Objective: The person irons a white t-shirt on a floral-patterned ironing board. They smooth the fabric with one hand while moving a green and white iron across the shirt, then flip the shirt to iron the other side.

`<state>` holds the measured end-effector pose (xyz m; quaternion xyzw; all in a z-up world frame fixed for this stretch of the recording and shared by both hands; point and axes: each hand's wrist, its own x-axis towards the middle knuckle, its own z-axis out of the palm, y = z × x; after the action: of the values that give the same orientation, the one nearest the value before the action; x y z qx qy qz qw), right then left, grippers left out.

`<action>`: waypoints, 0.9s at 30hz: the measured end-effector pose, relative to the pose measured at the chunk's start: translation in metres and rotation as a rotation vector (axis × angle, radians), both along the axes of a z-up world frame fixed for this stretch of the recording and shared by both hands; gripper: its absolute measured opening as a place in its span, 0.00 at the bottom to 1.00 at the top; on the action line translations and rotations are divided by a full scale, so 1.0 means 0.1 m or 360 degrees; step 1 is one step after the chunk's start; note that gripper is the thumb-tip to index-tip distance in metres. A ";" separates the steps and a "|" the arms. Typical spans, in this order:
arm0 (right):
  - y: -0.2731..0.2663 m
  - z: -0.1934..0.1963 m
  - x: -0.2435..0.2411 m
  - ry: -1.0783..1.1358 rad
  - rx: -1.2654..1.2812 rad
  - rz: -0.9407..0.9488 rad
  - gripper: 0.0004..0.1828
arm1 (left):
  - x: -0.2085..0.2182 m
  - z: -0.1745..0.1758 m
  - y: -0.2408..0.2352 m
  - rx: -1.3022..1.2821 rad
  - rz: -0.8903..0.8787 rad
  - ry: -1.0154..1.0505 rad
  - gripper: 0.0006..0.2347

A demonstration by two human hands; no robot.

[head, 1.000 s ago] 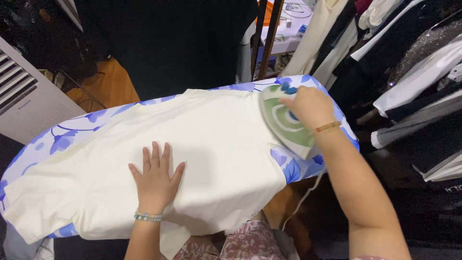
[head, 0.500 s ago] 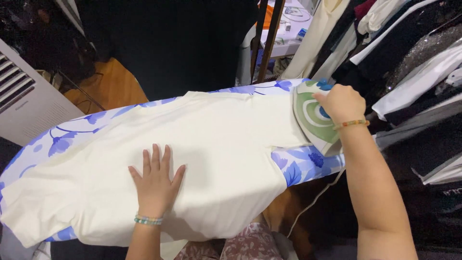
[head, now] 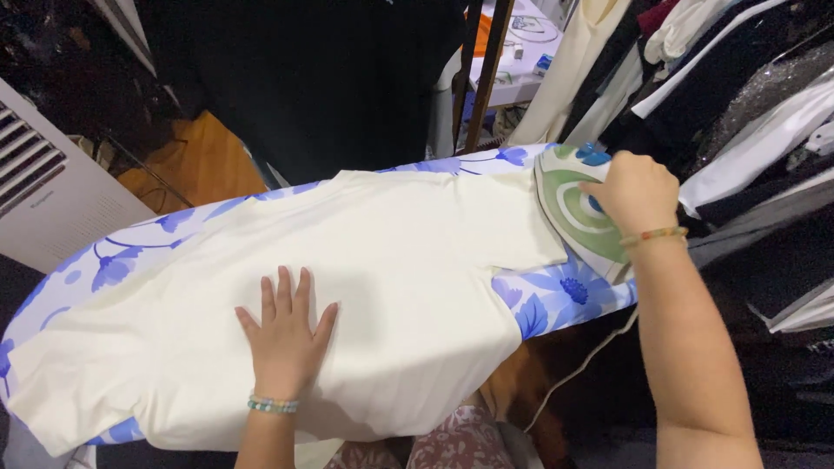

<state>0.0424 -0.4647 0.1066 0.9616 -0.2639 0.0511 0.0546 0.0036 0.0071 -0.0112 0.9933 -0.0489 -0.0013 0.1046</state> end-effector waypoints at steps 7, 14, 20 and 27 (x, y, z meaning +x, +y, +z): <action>0.89 0.40 -0.12 -0.0220 -0.0096 0.0303 0.30 | -0.08 0.21 -0.08 -0.0048 0.0068 0.0082 0.31; 1.50 0.17 0.00 0.0009 0.0177 0.0573 0.28 | -0.06 0.21 -0.07 -0.0039 0.0049 0.0089 0.31; 1.26 0.04 0.15 0.0014 0.0108 0.0499 0.33 | -0.05 0.23 -0.07 -0.0012 0.0051 0.0129 0.31; 0.86 -0.19 0.34 -0.0049 -0.0042 0.0358 0.35 | -0.07 0.24 -0.07 -0.0018 0.0047 0.0119 0.31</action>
<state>0.0764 -0.3789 0.0877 0.9835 -0.1546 0.0751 0.0573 -0.0036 -0.0002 0.0133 0.9926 -0.0303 -0.0367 0.1120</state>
